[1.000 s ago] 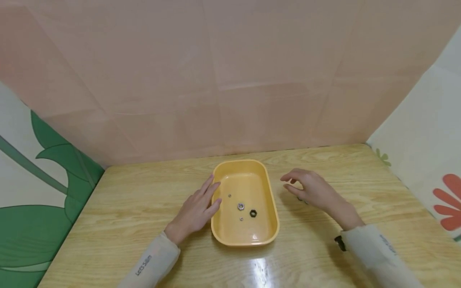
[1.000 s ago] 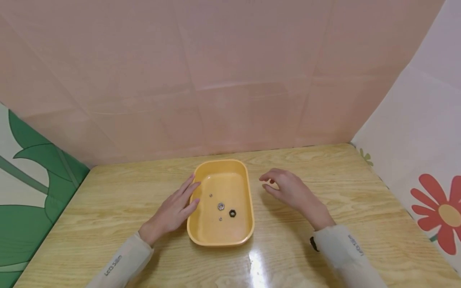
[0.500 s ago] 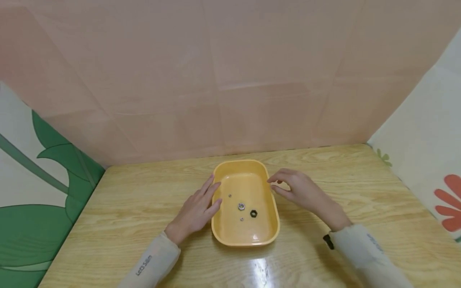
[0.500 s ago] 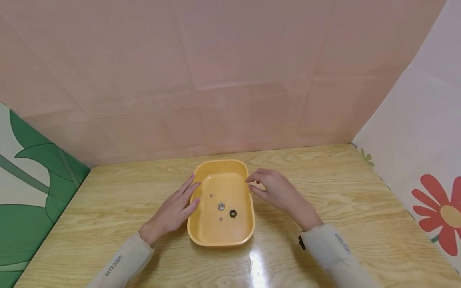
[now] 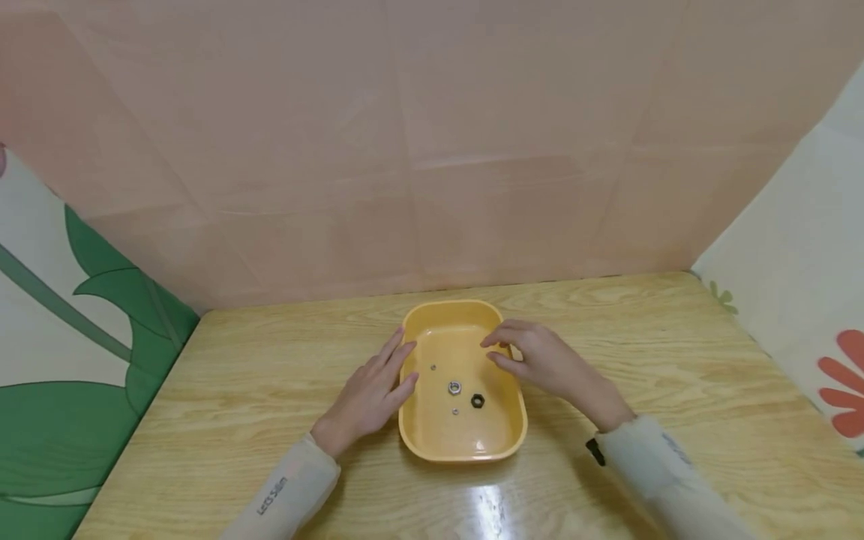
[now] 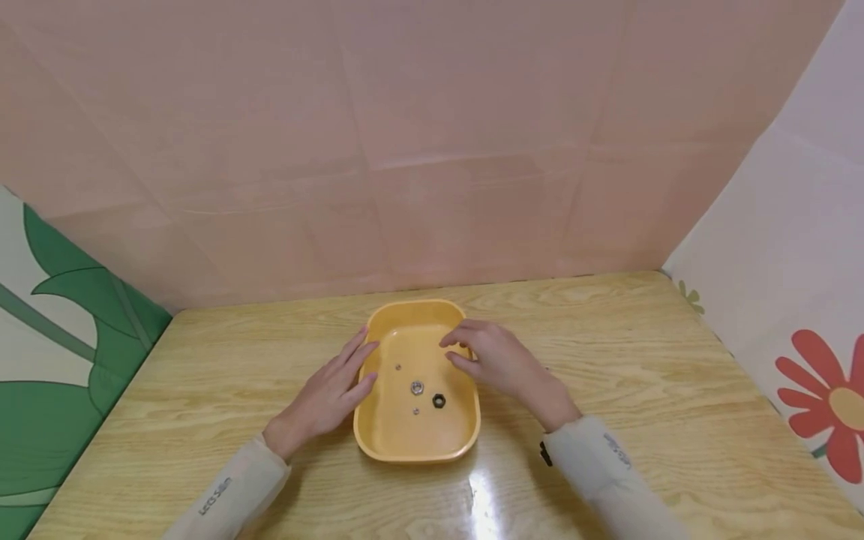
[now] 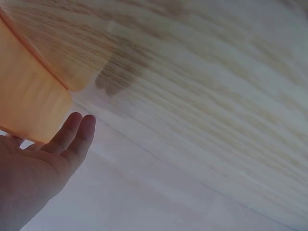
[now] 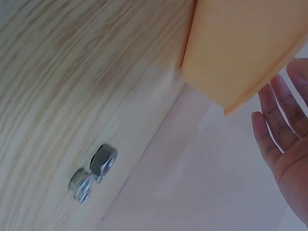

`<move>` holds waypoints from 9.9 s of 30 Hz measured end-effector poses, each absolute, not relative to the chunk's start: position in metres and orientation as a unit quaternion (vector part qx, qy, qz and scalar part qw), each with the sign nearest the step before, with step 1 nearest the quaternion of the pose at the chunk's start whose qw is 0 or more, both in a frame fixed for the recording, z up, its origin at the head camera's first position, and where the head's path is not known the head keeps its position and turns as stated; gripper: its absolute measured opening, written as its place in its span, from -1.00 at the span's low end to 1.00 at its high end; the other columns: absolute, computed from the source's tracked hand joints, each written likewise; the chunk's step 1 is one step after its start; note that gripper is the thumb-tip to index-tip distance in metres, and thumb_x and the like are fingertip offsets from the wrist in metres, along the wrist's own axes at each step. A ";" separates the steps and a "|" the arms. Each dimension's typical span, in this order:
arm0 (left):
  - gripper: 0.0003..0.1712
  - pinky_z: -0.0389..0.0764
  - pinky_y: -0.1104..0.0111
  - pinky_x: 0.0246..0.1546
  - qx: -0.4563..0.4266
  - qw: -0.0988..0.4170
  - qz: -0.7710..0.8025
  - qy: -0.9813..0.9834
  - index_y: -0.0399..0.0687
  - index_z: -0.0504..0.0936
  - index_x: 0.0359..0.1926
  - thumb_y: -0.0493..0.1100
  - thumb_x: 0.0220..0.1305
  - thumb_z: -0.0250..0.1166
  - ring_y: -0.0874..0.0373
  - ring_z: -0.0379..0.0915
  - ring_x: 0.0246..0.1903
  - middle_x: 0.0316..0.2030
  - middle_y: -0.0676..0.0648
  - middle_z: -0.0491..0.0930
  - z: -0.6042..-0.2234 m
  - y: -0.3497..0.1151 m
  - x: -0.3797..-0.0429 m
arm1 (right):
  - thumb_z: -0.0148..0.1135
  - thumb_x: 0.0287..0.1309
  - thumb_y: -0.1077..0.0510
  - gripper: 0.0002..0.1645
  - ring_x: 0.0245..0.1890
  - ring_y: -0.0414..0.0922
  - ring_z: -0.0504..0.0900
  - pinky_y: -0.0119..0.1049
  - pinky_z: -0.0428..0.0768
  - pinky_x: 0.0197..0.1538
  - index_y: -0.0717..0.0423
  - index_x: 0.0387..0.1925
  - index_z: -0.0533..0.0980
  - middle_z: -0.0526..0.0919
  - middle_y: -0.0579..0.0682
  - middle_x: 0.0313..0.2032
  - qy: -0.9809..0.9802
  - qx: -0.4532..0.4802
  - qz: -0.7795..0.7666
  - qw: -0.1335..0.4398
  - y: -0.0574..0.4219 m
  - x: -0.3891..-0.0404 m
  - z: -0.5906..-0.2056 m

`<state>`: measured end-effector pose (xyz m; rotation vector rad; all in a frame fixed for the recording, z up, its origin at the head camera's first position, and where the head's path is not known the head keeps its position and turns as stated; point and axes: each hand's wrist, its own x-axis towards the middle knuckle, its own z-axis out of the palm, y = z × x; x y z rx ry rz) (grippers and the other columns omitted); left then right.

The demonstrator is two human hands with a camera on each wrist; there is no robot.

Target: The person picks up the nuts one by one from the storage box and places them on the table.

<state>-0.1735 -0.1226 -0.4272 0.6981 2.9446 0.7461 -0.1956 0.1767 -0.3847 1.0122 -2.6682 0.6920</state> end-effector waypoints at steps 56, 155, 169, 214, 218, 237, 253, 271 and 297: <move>-0.32 0.45 -0.15 0.20 0.233 0.012 0.241 0.942 0.09 0.14 0.53 0.21 0.53 -0.15 -0.22 0.39 0.28 0.59 0.00 -0.13 -0.429 -0.123 -0.175 | 0.29 0.29 0.10 -0.75 -0.09 -0.07 0.70 -0.18 0.66 -0.01 0.08 -0.05 0.67 0.73 -0.04 -0.08 -0.898 0.384 0.212 -0.023 0.116 -0.197 -0.363; -0.34 0.51 -0.08 0.13 0.250 -0.006 0.236 0.939 0.03 0.18 0.51 0.18 0.53 -0.13 -0.19 0.46 0.20 0.58 -0.08 -0.03 -0.426 -0.107 -0.173 | 0.39 0.02 0.35 -0.82 -0.09 -0.05 0.56 -0.11 0.51 0.15 0.09 -0.30 0.68 0.66 -0.05 -0.23 -0.933 0.235 0.202 -0.183 0.084 -0.233 -0.395; -0.34 0.49 -0.10 0.14 0.247 -0.005 0.237 0.939 0.06 0.18 0.51 0.19 0.53 -0.12 -0.20 0.45 0.22 0.58 -0.07 -0.03 -0.427 -0.109 -0.174 | 0.36 0.11 0.31 -0.87 -0.14 -0.09 0.58 -0.14 0.56 0.12 0.06 -0.30 0.67 0.68 -0.09 -0.26 -0.932 0.227 0.203 -0.195 0.078 -0.235 -0.394; -0.36 0.56 -0.06 0.00 0.251 -0.015 0.238 0.938 0.13 0.15 0.52 0.15 0.52 -0.09 -0.19 0.50 0.13 0.57 -0.11 -0.01 -0.431 -0.110 -0.180 | 0.39 0.13 0.29 -0.85 -0.31 -0.25 0.67 -0.43 0.65 -0.17 0.17 -0.21 0.71 0.76 -0.07 -0.32 -0.893 0.364 0.254 -0.075 0.079 -0.219 -0.356; -0.31 0.56 -0.07 0.02 0.254 -0.016 0.237 0.938 0.12 0.05 0.56 0.16 0.52 -0.10 -0.18 0.50 0.13 0.57 -0.11 -0.01 -0.432 -0.111 -0.181 | 0.39 0.15 0.27 -0.89 -0.33 -0.27 0.66 -0.43 0.64 -0.20 0.13 -0.25 0.71 0.75 -0.10 -0.35 -0.890 0.375 0.253 -0.054 0.077 -0.216 -0.353; -0.26 0.48 -0.11 0.15 0.249 0.002 0.236 0.939 0.26 -0.18 0.59 0.19 0.53 -0.16 -0.15 0.40 0.27 0.60 0.02 -0.16 -0.434 -0.112 -0.183 | 0.35 0.18 0.29 -0.85 -0.27 -0.22 0.72 -0.32 0.70 -0.13 0.16 -0.20 0.71 0.79 -0.04 -0.26 -0.866 0.411 0.283 -0.010 0.079 -0.205 -0.334; -0.34 0.50 -0.13 0.11 0.240 -0.001 0.247 0.939 0.10 0.17 0.51 0.21 0.53 -0.13 -0.19 0.43 0.23 0.59 -0.06 -0.08 -0.429 -0.115 -0.180 | 0.40 0.13 0.25 -0.93 -0.33 -0.19 0.69 -0.38 0.67 -0.22 0.10 -0.30 0.70 0.76 -0.09 -0.34 -0.879 0.410 0.242 0.030 0.097 -0.208 -0.329; -0.32 0.49 -0.13 0.15 0.238 -0.001 0.245 0.940 0.07 0.17 0.52 0.21 0.52 -0.11 -0.19 0.41 0.26 0.59 -0.04 -0.08 -0.431 -0.113 -0.182 | 0.38 0.17 0.20 -0.90 -0.32 -0.19 0.69 -0.29 0.69 -0.19 0.09 -0.25 0.69 0.77 -0.06 -0.28 -0.899 0.372 0.231 0.022 0.118 -0.209 -0.337; -0.32 0.45 -0.11 0.21 0.231 0.003 0.244 0.942 0.09 0.15 0.53 0.20 0.52 -0.10 -0.18 0.37 0.30 0.59 -0.01 -0.10 -0.432 -0.114 -0.181 | 0.40 0.13 0.24 -0.93 -0.37 -0.25 0.67 -0.33 0.68 -0.27 0.07 -0.31 0.68 0.76 -0.11 -0.35 -0.911 0.337 0.238 0.025 0.157 -0.207 -0.345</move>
